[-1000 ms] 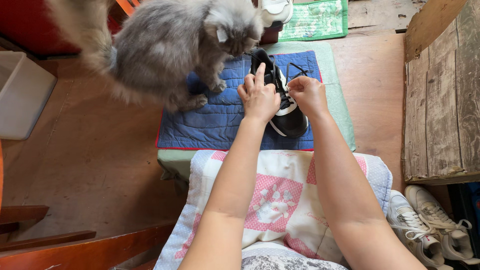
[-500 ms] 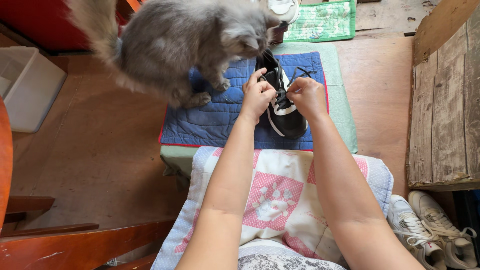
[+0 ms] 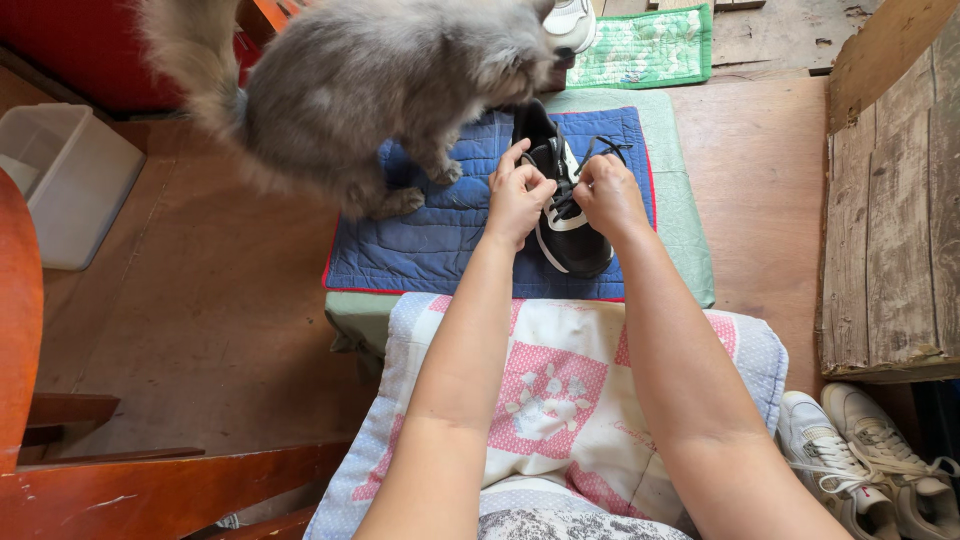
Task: The person unlaces a black and white sneaker, then re-laces it by threading the laces through the eyelets and tying a knot. A gray cat sits nearby and is briefly petted during the task.
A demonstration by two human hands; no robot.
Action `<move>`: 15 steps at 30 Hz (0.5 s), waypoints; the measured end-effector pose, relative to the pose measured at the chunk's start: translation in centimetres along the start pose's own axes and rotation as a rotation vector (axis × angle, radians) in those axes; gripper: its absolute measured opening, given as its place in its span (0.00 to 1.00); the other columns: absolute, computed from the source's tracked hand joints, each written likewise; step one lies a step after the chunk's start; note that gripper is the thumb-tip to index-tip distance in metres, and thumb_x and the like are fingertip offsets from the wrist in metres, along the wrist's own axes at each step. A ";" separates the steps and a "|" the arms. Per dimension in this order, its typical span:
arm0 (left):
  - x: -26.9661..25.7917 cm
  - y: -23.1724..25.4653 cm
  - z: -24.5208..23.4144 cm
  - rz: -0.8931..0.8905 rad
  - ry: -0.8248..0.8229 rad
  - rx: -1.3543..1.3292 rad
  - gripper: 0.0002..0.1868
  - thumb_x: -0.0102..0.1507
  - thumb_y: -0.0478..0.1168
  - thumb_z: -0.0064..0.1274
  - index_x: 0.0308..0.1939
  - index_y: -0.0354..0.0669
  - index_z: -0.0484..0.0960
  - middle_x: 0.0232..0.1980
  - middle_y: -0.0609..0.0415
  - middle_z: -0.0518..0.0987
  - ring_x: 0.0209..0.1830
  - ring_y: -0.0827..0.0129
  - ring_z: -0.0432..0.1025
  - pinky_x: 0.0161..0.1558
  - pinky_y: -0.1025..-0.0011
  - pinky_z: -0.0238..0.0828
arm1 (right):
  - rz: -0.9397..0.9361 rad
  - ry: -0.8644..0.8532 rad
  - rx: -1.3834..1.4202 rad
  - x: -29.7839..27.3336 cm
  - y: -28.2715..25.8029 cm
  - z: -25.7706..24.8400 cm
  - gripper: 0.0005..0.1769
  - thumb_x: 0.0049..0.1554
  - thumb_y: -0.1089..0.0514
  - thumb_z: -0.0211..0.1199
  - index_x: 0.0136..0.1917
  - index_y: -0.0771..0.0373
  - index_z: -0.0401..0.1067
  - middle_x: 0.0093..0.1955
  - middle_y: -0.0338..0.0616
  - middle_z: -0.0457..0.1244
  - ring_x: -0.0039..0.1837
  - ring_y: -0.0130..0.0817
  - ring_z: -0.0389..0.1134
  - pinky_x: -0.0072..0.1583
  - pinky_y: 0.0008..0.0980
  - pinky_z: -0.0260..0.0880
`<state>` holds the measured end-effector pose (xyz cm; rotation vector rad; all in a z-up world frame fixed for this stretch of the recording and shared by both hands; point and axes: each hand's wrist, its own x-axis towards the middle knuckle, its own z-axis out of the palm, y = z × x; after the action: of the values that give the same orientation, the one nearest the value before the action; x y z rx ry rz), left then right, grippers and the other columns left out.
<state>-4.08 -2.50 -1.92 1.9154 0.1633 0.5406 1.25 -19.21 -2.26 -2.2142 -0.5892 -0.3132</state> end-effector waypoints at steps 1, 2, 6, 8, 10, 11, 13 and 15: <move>0.1 0.0 -0.2 -0.020 -0.022 -0.094 0.07 0.52 0.39 0.61 0.22 0.41 0.81 0.76 0.51 0.66 0.69 0.50 0.62 0.66 0.58 0.61 | 0.016 0.004 0.000 0.0 0.2 0.0 0.05 0.53 0.63 0.65 0.42 0.67 0.74 0.46 0.55 0.67 0.50 0.53 0.69 0.53 0.45 0.70; 0.1 -0.1 -0.5 -0.039 -0.044 -0.189 0.08 0.51 0.40 0.61 0.21 0.42 0.80 0.76 0.52 0.66 0.69 0.51 0.65 0.65 0.59 0.64 | 0.031 0.008 0.000 0.0 0.2 0.1 0.04 0.54 0.63 0.65 0.42 0.67 0.73 0.46 0.55 0.67 0.50 0.53 0.70 0.54 0.45 0.70; 0.1 -0.2 -0.7 -0.025 -0.015 -0.062 0.06 0.52 0.37 0.60 0.23 0.40 0.82 0.75 0.51 0.69 0.69 0.51 0.63 0.69 0.60 0.59 | 0.069 -0.014 0.064 0.0 -0.4 -0.2 0.05 0.54 0.63 0.65 0.44 0.67 0.73 0.46 0.54 0.67 0.49 0.49 0.71 0.53 0.43 0.71; 0.0 -0.1 -0.3 0.024 0.010 0.067 0.06 0.53 0.38 0.61 0.25 0.41 0.82 0.75 0.51 0.70 0.69 0.50 0.63 0.70 0.59 0.59 | 0.049 0.007 0.146 -0.1 -1.0 -0.6 0.07 0.55 0.63 0.65 0.47 0.66 0.72 0.47 0.52 0.67 0.49 0.46 0.72 0.52 0.41 0.72; -0.1 -0.1 0.0 0.057 0.026 0.126 0.06 0.55 0.39 0.62 0.27 0.42 0.82 0.75 0.50 0.70 0.70 0.49 0.62 0.70 0.58 0.58 | 0.001 0.010 0.088 -0.1 -1.5 -1.0 0.09 0.51 0.64 0.69 0.46 0.66 0.74 0.46 0.52 0.67 0.48 0.47 0.71 0.50 0.42 0.71; -0.1 -0.1 0.0 0.066 0.029 0.121 0.07 0.55 0.40 0.63 0.27 0.42 0.83 0.75 0.49 0.70 0.70 0.48 0.62 0.70 0.58 0.58 | -0.023 0.010 0.059 -0.1 -1.7 -1.2 0.10 0.49 0.65 0.71 0.46 0.65 0.75 0.45 0.52 0.67 0.48 0.48 0.71 0.49 0.43 0.71; 0.0 0.0 -0.2 0.086 0.027 0.132 0.08 0.55 0.42 0.65 0.28 0.44 0.84 0.74 0.48 0.69 0.70 0.47 0.62 0.70 0.57 0.57 | -0.006 -0.012 0.107 0.1 -1.8 -1.4 0.11 0.46 0.64 0.71 0.45 0.64 0.76 0.46 0.51 0.67 0.46 0.46 0.72 0.49 0.41 0.72; -0.2 0.2 -0.4 0.108 0.011 0.159 0.09 0.53 0.43 0.68 0.29 0.44 0.84 0.74 0.46 0.68 0.69 0.46 0.62 0.69 0.56 0.56 | -0.001 -0.010 0.086 0.1 -1.7 -1.3 0.10 0.45 0.64 0.72 0.43 0.63 0.77 0.45 0.50 0.68 0.45 0.45 0.72 0.49 0.41 0.72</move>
<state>-4.41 -2.34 -1.66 2.0849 0.1129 0.6258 0.44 -19.19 -0.29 -2.1341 -0.5983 -0.2723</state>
